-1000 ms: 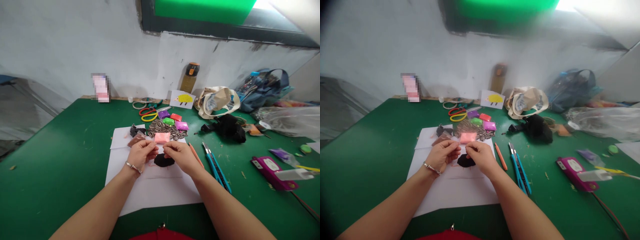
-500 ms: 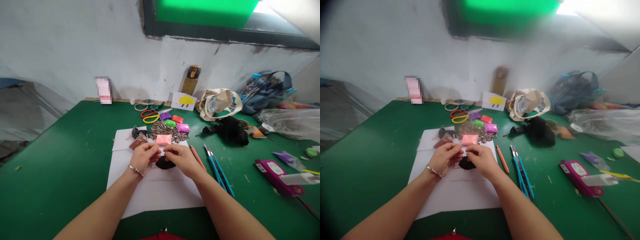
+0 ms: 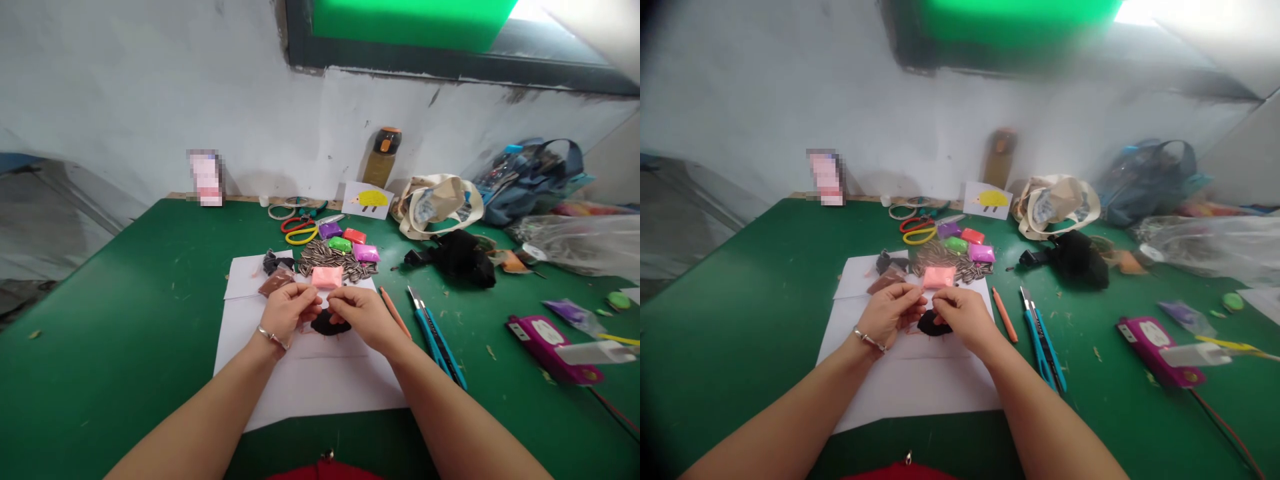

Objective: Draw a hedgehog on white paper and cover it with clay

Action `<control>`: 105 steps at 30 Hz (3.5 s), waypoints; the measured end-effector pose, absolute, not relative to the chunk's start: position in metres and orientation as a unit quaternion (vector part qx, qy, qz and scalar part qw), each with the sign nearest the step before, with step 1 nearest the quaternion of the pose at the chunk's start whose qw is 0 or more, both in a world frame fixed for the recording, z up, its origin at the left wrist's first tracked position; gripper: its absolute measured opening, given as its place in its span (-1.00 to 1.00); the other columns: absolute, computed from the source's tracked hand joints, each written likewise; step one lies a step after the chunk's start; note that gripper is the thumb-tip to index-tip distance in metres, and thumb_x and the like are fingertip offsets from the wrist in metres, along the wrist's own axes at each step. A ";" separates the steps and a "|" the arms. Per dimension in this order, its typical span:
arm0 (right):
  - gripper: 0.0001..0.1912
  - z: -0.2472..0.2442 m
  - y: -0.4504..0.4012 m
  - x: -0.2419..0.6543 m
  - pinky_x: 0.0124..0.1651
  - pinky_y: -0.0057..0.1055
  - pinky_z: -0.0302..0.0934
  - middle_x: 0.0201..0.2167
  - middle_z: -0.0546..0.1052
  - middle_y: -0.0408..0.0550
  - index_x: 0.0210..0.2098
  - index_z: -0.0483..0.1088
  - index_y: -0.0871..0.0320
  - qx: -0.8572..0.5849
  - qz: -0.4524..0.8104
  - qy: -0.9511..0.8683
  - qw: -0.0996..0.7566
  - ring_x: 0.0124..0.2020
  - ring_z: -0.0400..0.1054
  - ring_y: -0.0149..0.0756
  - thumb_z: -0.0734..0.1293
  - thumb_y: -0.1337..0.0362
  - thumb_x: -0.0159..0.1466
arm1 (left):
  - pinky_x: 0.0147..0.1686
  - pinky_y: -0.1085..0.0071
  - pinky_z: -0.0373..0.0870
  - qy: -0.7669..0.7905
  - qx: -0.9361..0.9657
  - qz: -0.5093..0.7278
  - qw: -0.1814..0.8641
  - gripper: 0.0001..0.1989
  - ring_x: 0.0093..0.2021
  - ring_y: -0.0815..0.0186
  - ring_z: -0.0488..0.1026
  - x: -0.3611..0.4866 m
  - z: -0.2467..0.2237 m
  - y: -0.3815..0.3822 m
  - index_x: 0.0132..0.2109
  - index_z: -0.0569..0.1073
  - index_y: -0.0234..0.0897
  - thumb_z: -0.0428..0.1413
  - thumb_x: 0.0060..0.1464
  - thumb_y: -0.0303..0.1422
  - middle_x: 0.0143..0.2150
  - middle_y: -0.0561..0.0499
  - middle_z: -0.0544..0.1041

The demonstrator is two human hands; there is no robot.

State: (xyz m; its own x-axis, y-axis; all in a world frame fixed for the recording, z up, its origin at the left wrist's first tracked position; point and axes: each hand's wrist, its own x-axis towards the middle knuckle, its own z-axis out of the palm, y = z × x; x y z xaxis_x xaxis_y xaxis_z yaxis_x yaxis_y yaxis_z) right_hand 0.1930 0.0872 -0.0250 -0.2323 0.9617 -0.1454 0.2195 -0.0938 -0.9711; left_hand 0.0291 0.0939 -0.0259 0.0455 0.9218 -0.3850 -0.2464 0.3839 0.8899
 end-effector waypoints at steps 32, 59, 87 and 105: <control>-0.78 -0.045 0.041 0.206 -0.22 -0.33 0.19 -0.39 0.43 0.01 -0.33 0.46 0.16 -0.518 0.141 -0.799 0.270 -0.28 0.28 -0.22 0.18 0.40 0.29 | -0.50 0.54 0.39 0.515 0.344 0.445 0.647 -0.70 -0.51 0.42 0.47 0.033 -0.028 0.093 -0.42 0.49 -0.36 0.33 -0.21 -0.21 -0.47 -0.02 0.54; -0.82 -0.047 0.036 0.209 -0.21 -0.35 0.21 -0.36 0.43 -0.02 -0.27 0.44 0.14 -0.520 0.187 -0.790 0.266 -0.27 0.30 -0.23 0.20 0.39 0.29 | -0.50 0.51 0.40 0.516 0.348 0.443 0.646 -0.70 -0.51 0.40 0.47 0.033 -0.030 0.095 -0.41 0.50 -0.36 0.34 -0.21 -0.22 -0.47 -0.03 0.55; -0.77 -0.052 0.031 0.213 -0.17 -0.32 0.26 -0.30 0.47 0.03 -0.20 0.49 0.16 -0.505 0.189 -0.783 0.311 -0.23 0.33 -0.23 0.20 0.39 0.29 | -0.52 0.55 0.41 0.513 0.353 0.436 0.650 -0.71 -0.51 0.42 0.48 0.033 -0.031 0.094 -0.42 0.49 -0.36 0.32 -0.19 -0.22 -0.47 0.00 0.54; -0.71 -0.039 0.023 0.217 -0.17 -0.24 0.24 -0.29 0.47 0.10 -0.07 0.41 0.27 -0.419 0.067 -0.884 0.194 -0.24 0.28 -0.18 0.15 0.47 0.29 | -0.53 0.56 0.41 0.510 0.354 0.445 0.645 -0.67 -0.53 0.43 0.47 0.034 -0.031 0.094 -0.40 0.49 -0.39 0.34 -0.23 -0.21 -0.48 -0.01 0.54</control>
State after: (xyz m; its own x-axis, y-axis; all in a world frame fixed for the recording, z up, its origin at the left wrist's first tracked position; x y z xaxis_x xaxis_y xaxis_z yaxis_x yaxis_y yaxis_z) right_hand 0.2168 0.0228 -0.0394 -0.5733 0.7672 0.2878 0.7152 0.6399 -0.2811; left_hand 0.0341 0.0942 -0.0311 0.0824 0.9357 -0.3431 -0.2127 0.3528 0.9112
